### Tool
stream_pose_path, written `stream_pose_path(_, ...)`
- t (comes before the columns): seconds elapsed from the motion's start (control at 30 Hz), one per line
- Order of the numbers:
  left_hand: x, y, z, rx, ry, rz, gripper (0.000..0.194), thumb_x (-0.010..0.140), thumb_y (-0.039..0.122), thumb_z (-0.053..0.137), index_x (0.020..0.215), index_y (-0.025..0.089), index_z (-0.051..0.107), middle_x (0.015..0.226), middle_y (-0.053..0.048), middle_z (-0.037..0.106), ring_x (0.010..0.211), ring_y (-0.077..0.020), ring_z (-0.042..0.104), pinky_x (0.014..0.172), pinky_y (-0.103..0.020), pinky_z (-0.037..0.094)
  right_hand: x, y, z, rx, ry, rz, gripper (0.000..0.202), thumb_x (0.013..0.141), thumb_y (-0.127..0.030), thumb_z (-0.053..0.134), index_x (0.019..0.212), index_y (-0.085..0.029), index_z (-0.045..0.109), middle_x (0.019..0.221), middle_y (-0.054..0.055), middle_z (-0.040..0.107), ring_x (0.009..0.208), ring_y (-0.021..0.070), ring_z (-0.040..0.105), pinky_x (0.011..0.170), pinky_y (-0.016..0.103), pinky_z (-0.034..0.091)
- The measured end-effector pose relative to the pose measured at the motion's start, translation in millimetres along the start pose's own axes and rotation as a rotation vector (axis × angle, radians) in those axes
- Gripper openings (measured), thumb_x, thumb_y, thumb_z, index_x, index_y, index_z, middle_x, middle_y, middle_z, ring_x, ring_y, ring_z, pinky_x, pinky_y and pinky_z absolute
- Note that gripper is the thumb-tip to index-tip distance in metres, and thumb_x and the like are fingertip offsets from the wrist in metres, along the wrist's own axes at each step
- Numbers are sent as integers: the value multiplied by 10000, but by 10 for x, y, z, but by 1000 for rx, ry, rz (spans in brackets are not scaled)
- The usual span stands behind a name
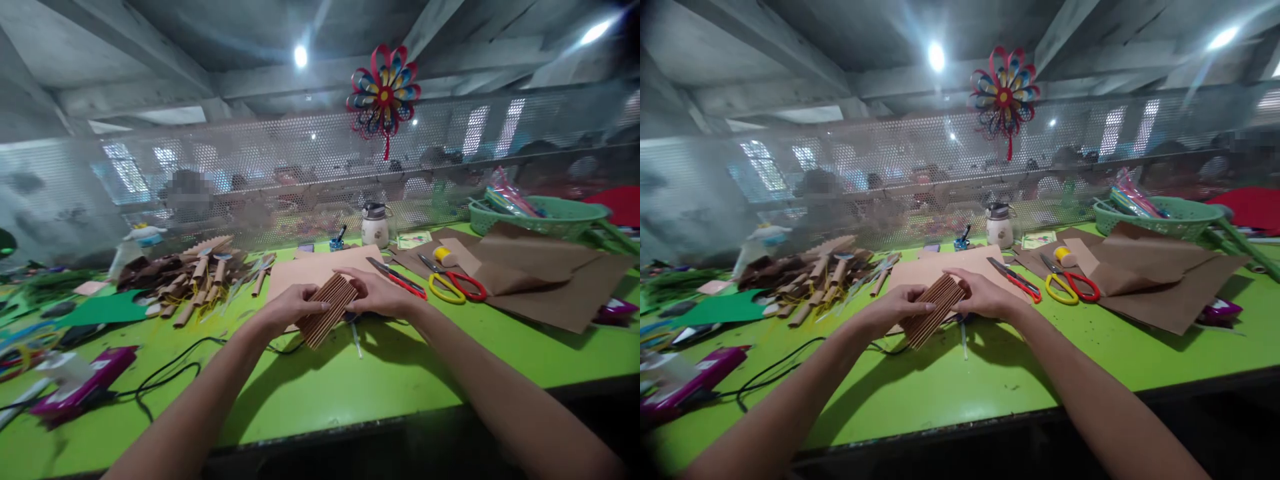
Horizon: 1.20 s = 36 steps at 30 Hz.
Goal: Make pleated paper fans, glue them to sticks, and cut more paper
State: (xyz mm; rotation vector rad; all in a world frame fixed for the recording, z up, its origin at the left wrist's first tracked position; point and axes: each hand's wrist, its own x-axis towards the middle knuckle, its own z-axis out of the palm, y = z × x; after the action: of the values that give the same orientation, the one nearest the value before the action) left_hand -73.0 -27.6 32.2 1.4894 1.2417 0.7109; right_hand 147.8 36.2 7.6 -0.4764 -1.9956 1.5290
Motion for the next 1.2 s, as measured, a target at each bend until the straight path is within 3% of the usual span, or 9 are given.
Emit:
stream_pose_path(0.17,81,-119,-52,-128,-4,53,421,702,369,768,1035,134,659,960,-78,702,804,-193,628,721,-291,438,-6,-3,36,255,49,34,997,672,-149,779,1501,-181,226,890,38,674,755,152,635,731,312,532)
stream_pose_path(0.4,66,-227,62,-120,-59,133,478,804,390,674,1200,130,606,1162,-128,669,1022,-252,606,879,-348,431,39,16,115,192,117,68,794,705,-218,768,1407,-132,405,764,-6,648,670,135,618,699,314,544)
stream_pose_path(0.57,59,-241,184,94,29,203,609,798,475,670,1274,119,536,1228,-150,628,1078,-285,578,895,-370,438,87,121,165,203,190,36,727,685,-222,772,1345,-132,479,849,24,668,727,142,626,689,297,530)
stream_pose_path(0.7,61,-313,223,326,178,240,620,779,497,678,1252,141,494,1140,-133,643,994,-275,595,829,-370,458,100,166,227,168,253,32,696,682,-234,768,1321,-133,510,854,30,668,744,146,632,689,292,522)
stream_pose_path(0.83,65,-350,234,416,214,248,493,838,485,600,1185,151,501,1021,-106,655,863,-236,601,746,-346,459,95,143,292,169,291,55,770,684,-224,759,1378,-127,440,781,1,643,654,117,595,608,254,501)
stream_pose_path(1.0,60,-313,198,164,190,229,372,840,466,588,1028,149,535,774,-15,588,634,-150,548,564,-267,440,90,108,258,87,288,66,847,705,-241,742,1441,-114,342,638,-54,588,486,75,465,441,196,359)
stream_pose_path(1.1,12,-271,119,-16,130,157,394,852,487,575,1059,165,485,654,31,555,498,-113,504,467,-228,388,78,80,182,73,295,40,822,724,-265,732,1434,-109,349,611,-60,581,455,64,424,432,196,317)
stream_pose_path(1.2,-36,-245,53,-108,70,163,363,872,488,564,1029,176,464,619,33,563,488,-105,511,444,-202,354,64,37,129,106,308,27,813,713,-281,742,1413,-95,373,633,-35,606,497,82,472,457,211,328)
